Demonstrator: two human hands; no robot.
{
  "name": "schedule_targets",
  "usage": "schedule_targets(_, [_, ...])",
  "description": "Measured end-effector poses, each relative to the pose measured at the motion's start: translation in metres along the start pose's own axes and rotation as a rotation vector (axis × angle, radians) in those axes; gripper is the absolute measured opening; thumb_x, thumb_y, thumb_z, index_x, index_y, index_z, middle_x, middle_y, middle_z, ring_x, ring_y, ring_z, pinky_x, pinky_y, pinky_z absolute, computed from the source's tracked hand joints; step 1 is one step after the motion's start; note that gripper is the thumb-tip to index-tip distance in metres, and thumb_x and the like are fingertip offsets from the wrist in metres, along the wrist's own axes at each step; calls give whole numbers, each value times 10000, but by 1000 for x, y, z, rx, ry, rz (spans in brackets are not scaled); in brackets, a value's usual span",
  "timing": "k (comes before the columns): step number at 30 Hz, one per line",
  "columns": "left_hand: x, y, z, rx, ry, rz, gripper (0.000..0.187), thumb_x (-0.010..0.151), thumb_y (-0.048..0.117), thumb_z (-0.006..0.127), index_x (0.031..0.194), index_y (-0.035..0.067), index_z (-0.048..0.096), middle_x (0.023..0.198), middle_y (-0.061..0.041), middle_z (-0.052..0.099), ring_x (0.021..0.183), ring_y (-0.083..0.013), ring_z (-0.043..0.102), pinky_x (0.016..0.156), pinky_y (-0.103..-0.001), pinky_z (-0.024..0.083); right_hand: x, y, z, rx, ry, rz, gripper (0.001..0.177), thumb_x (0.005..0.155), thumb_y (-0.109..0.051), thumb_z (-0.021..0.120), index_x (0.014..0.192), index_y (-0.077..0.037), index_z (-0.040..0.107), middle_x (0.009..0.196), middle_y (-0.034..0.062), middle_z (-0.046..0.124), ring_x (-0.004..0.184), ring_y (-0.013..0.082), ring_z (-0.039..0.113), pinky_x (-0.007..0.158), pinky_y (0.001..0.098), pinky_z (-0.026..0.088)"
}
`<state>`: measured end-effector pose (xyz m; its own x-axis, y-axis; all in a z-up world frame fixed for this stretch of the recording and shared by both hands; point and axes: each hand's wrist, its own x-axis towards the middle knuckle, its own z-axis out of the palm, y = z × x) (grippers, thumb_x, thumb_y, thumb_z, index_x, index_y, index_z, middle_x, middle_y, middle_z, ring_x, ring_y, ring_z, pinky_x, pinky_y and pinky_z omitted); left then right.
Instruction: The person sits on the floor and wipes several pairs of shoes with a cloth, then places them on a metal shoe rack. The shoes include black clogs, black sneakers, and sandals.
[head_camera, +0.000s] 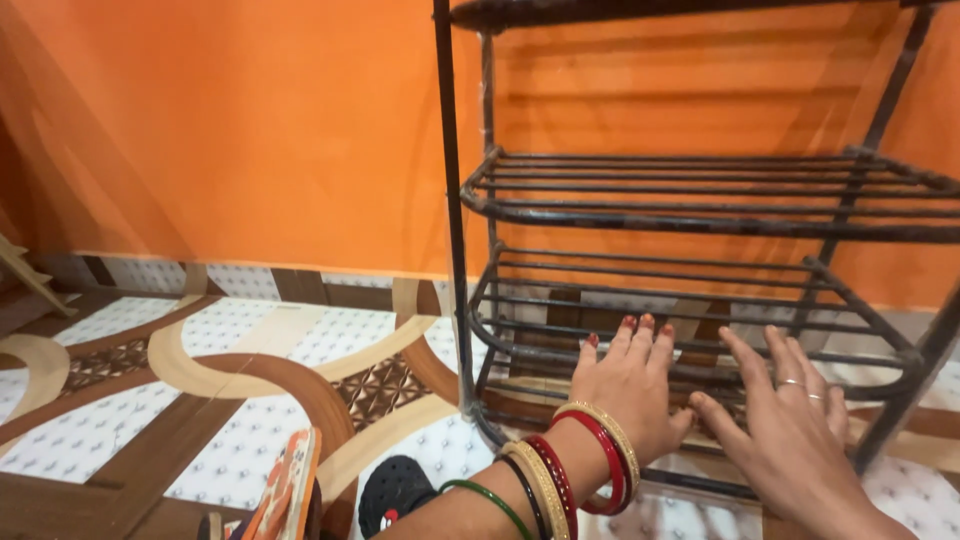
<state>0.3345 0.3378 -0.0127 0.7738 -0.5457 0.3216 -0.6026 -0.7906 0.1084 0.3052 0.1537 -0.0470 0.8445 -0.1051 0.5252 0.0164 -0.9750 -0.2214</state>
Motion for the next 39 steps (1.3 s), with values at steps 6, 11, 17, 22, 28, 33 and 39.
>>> schedule_targets(6, [-9,3,7,-38,8,-8,847,946,515,528,1587,64,206,1667,-150,204,1548,-277,173,1200,-576,176,-19,4,13,94,41,29,827,827,-579,586,1545,-237,359,1588,250,253,1504,398,162,1137,646,141])
schedule_targets(11, [-20,10,9,-43,0,32,842,929,485,552,1576,57,226,1655,-158,220,1541,-275,186,1172,-598,202,-44,4,16,180,67,20,774,873,-510,591,1550,-204,376,1590,291,265,1499,453,187,1156,631,152])
schedule_targets(17, [-33,21,11,-63,52,79,850,878,447,624,1553,59,284,1642,-163,257,1525,-287,238,1170,-597,229,-73,-2,1,292,12,160,731,884,-456,593,1540,-207,390,1616,275,252,1485,459,215,1138,579,252])
schedule_targets(22, [-41,28,19,-44,74,134,825,884,432,629,1550,57,318,1642,-174,282,1515,-303,283,1153,-617,258,-90,-1,0,318,0,187,734,902,-459,590,1544,-167,388,1612,287,252,1479,467,233,1152,528,270])
schedule_targets(28, [-47,31,26,-51,0,117,829,884,496,608,1533,67,323,1631,-173,275,1515,-298,265,1152,-616,258,-106,2,3,351,-45,225,746,910,-482,577,1549,-153,379,1607,286,243,1484,462,219,1149,527,259])
schedule_targets(33, [-53,35,38,-23,-120,106,830,896,554,571,1529,88,305,1632,-152,245,1519,-277,216,1138,-607,249,-119,4,5,363,-113,312,751,875,-509,580,1529,-193,389,1625,246,223,1487,435,216,1147,531,261])
schedule_targets(39, [-57,42,49,-40,-157,103,789,929,531,529,1555,107,305,1652,-137,251,1531,-264,224,1148,-598,264,-127,7,4,357,-183,383,749,870,-530,571,1513,-192,389,1609,239,208,1493,420,188,1152,533,239])
